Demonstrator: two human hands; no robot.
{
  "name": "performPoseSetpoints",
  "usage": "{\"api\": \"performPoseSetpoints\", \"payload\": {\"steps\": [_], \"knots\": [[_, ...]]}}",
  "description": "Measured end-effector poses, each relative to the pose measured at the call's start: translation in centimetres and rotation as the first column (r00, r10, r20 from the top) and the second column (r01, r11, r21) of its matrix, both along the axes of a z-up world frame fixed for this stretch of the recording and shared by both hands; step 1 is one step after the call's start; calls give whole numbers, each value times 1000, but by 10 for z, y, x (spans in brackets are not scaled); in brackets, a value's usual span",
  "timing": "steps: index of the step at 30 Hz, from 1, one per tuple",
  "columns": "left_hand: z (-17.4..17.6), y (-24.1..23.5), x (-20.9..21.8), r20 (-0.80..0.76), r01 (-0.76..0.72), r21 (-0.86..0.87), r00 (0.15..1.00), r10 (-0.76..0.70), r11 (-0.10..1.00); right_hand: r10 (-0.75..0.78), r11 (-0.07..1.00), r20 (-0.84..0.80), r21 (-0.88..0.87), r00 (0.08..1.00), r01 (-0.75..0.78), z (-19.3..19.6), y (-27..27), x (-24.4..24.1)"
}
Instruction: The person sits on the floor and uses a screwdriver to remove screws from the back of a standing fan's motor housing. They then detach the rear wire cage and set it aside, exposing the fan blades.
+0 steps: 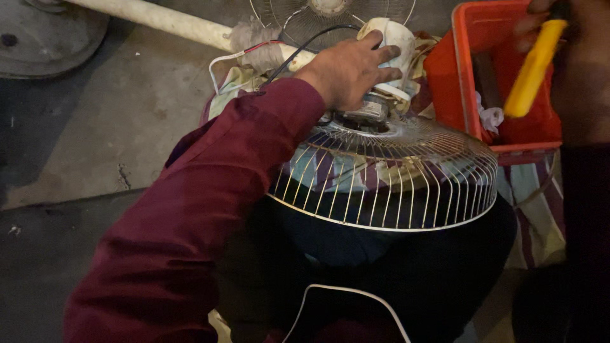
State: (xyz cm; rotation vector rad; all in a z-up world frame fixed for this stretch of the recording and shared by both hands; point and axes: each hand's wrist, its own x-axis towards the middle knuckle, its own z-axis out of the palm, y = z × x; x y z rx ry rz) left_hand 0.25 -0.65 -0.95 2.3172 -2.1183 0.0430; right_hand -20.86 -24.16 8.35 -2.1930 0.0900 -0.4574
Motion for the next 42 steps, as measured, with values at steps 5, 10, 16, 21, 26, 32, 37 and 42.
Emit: {"api": "performPoseSetpoints", "payload": {"steps": [5, 10, 16, 21, 26, 32, 37, 42], "knots": [[-5, 0, 3, -39, 1, -42, 999, -3, 999, 80, 935, 112, 337, 990, -114, -22, 6, 25], [-6, -2, 1, -22, -16, -19, 1000, 15, 1000, -2, 943, -114, 331, 993, 40, -46, 39, 18], [-8, -1, 4, -16, 16, -22, 1000, -16, 1000, 53, 974, -157, 227, 986, -17, -46, 58, 7], [-1, 1, -1, -75, -64, -22, 995, 62, 998, 21, 904, 45, 425, 999, -38, -58, 54, -25], [21, -3, 3, -421, -283, 315, 814, 401, 906, -504, 864, 191, 135, 843, 486, -117, 139, -117], [13, -15, -22, -180, -293, 111, 934, 309, 950, -291, 907, 270, -227, 918, 354, -160, 264, -158], [15, -18, -6, -198, -264, 206, 932, 304, 942, -267, 938, 247, -155, 931, 310, -143, 228, -98], [13, -29, -24, -222, -376, 265, 873, 435, 888, -176, 951, 417, -163, 892, 263, -144, 230, -104]]}}
